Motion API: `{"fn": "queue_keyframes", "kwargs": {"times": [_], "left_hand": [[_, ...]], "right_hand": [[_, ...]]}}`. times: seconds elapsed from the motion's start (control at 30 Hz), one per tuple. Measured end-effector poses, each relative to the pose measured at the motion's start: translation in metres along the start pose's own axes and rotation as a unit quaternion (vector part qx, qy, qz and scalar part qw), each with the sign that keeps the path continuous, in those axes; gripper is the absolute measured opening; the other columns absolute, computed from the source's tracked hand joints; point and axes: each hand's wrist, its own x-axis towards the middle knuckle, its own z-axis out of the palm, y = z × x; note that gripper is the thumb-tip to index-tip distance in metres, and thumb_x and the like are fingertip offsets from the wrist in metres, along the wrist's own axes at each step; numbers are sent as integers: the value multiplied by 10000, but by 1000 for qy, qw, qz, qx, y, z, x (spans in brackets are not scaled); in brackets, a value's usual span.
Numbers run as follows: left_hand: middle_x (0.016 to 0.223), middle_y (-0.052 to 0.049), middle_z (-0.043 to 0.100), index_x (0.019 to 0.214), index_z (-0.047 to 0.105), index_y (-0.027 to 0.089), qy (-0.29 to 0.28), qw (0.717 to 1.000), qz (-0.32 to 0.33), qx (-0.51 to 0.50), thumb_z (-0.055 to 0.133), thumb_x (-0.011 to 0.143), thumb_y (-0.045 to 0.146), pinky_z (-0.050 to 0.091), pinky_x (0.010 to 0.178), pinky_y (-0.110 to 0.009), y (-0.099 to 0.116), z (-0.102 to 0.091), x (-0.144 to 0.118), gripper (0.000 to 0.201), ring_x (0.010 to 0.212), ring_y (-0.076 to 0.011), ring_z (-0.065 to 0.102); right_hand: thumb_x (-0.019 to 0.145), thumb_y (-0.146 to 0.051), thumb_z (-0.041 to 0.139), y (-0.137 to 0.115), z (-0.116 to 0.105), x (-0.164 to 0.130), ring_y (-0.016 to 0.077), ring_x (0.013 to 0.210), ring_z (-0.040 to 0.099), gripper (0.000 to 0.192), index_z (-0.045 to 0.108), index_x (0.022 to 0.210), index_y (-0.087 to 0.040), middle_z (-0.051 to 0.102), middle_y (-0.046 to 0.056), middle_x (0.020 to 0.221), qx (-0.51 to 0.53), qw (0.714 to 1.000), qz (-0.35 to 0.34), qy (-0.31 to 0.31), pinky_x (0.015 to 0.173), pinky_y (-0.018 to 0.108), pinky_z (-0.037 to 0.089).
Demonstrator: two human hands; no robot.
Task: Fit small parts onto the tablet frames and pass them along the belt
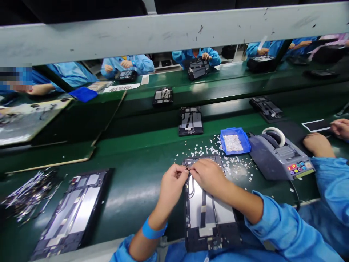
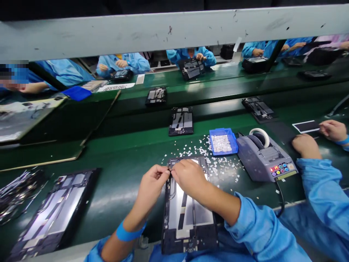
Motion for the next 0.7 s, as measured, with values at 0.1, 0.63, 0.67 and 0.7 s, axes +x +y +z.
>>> {"fn": "queue_keyframes", "kwargs": {"times": [0.1,0.63,0.67,0.7], "left_hand": [[791,-25,734,756,678,203,17,998,27,56,631,799,312,493,720,-305,2,2,-7,127,755,-194,657],[842,-50,755,842,715,181,-37,999,-9,9,650,795,375,503,701,-297,-1,-16,1,209,776,-201,666],[863,-52,760,877,729,184,-41,999,4,34,630,822,377,506,701,-300,1,-20,1,224,780,-202,669],[879,-51,763,904,738,189,-38,997,21,61,606,852,378,506,699,-302,3,-25,2,236,781,-201,671]], "right_hand": [[928,-186,607,-3,5,3,207,798,625,134,678,815,-197,700,47,824,-18,1000,12,13,762,309,435],[901,-191,534,97,-79,1,211,760,647,190,722,886,-168,736,86,836,-54,962,266,-37,676,284,375],[898,-183,540,84,-76,3,193,778,655,191,728,932,-181,747,62,867,6,973,227,-45,690,267,387],[901,-185,545,69,-70,6,175,785,659,192,731,948,-194,754,39,881,63,978,192,-57,695,251,393]]}}
